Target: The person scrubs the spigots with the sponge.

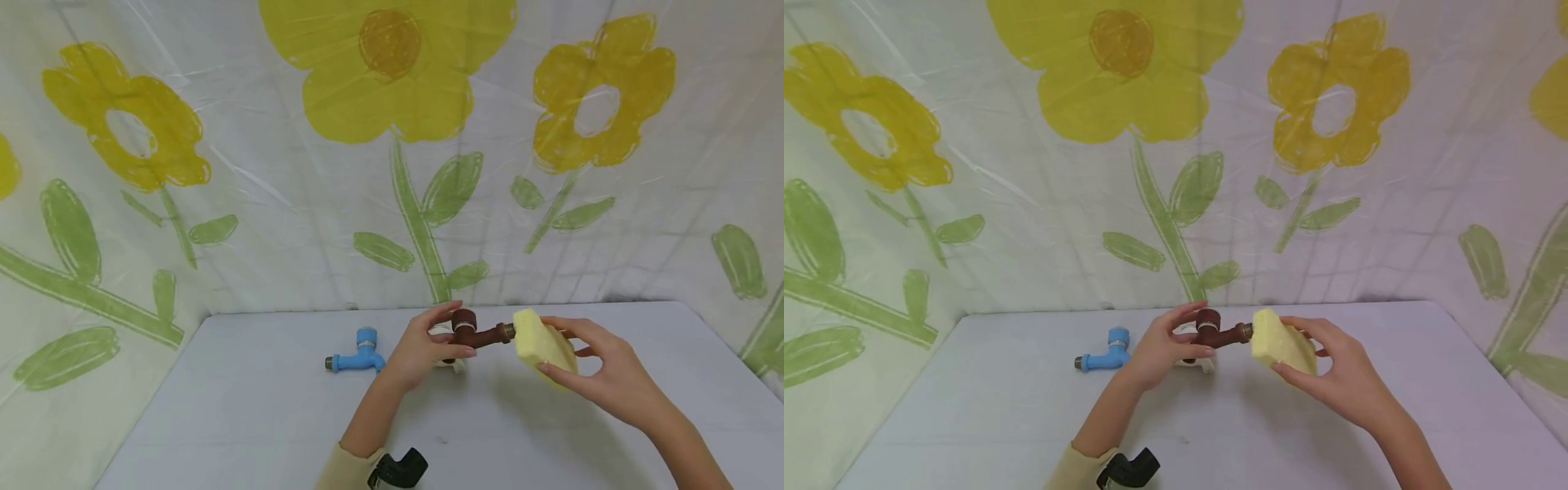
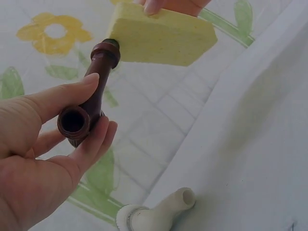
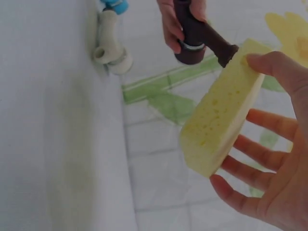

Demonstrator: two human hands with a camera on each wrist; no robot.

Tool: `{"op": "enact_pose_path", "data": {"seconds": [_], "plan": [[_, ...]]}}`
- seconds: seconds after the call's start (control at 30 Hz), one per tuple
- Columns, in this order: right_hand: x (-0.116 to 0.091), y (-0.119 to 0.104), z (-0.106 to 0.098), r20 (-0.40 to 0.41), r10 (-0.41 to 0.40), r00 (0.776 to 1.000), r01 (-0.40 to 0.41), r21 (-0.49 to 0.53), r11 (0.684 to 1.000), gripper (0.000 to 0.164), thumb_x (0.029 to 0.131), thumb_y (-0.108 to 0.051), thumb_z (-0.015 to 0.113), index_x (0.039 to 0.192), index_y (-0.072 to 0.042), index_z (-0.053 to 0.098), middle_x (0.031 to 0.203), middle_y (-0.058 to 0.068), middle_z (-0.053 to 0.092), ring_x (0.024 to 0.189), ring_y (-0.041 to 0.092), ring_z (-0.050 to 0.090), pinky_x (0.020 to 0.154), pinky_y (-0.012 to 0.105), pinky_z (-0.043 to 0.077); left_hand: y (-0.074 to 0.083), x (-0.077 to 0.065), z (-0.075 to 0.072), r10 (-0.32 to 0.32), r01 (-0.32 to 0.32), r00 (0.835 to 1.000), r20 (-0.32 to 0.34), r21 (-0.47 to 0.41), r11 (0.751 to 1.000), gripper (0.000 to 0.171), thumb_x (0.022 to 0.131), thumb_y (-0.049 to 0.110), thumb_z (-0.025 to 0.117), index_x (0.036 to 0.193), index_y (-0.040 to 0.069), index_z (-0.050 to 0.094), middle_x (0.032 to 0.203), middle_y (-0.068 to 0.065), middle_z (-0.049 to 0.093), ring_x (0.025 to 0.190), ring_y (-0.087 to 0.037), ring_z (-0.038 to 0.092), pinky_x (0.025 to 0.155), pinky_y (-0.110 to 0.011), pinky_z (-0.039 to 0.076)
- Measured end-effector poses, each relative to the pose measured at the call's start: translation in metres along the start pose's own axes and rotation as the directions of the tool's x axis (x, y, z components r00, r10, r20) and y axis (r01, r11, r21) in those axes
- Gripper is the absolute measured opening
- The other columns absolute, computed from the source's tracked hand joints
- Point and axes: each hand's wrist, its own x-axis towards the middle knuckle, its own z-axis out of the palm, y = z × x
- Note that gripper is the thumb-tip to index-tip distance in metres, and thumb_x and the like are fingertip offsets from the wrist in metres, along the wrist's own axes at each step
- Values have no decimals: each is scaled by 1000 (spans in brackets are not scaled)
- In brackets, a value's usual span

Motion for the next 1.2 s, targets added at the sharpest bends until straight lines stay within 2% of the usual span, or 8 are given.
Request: {"op": "enact_pose_path", "data": {"seconds": [0.17, 0.4, 0.53, 0.73, 0.93, 1.03, 1.2], "plan": [[0, -1, 1, 0, -22, 1000, 22, 9, 1000, 64, 81, -18, 94, 138, -23, 68, 124, -10, 69, 107, -7, 57, 78, 23, 56, 5, 0, -6, -28, 27, 1000, -12, -35, 999, 78, 85, -12, 80, 154, 9, 52, 151, -19, 51, 115, -30, 72, 84, -30, 60], [1, -4, 3, -53, -57, 997, 61, 72, 996, 69, 77, -7, 94, 140, -19, 67, 130, -17, 66, 115, -7, 56, 84, 10, 51, 14, -4, -8, -28, 29, 999, 16, -70, 997, 79, 83, -13, 79, 152, 13, 50, 120, -18, 73, 97, -19, 74, 80, -29, 59], [2, -6, 5, -62, -73, 995, 77, 57, 995, 71, 76, -7, 95, 140, -19, 67, 132, -15, 65, 117, -7, 55, 87, 9, 48, 15, -5, -7, -19, 20, 1000, 24, -62, 998, 80, 83, -13, 79, 152, 15, 49, 108, -17, 76, 87, -15, 73, 77, -29, 57], [1, -6, 6, -59, -60, 997, 60, 1, 998, 73, 72, -13, 99, 138, -23, 69, 128, -7, 63, 118, -7, 49, 91, 6, 39, 16, -6, -6, -7, 12, 999, 42, -134, 991, 79, 85, -17, 73, 154, 13, 48, 110, -20, 75, 86, -15, 74, 78, -30, 61], [1, 0, 2, -44, -76, 996, 74, -59, 996, 75, 63, -16, 103, 130, -24, 73, 127, -3, 63, 120, -3, 42, 89, 15, 38, 15, -5, -3, 30, -9, 995, 94, -221, 975, 66, 95, -16, 64, 154, 5, 44, 123, -31, 66, 91, -25, 75, 88, -45, 64], [1, 1, 0, -29, -89, 996, 87, -62, 994, 75, 60, -16, 104, 128, -24, 74, 127, -3, 62, 120, -2, 41, 88, 18, 39, 13, -5, -2, 32, -7, 995, 96, -254, 967, 60, 99, -13, 61, 153, 7, 44, 120, -25, 67, 98, -28, 74, 89, -48, 64], [0, -5, 0, -60, -71, 996, 70, -14, 997, 74, 62, -11, 103, 129, -22, 73, 126, -9, 60, 120, -5, 43, 90, 8, 36, 10, -3, -1, 33, -3, 995, 95, -301, 953, 56, 101, -12, 58, 151, 10, 44, 118, -19, 68, 106, -28, 72, 91, -49, 63]]}}
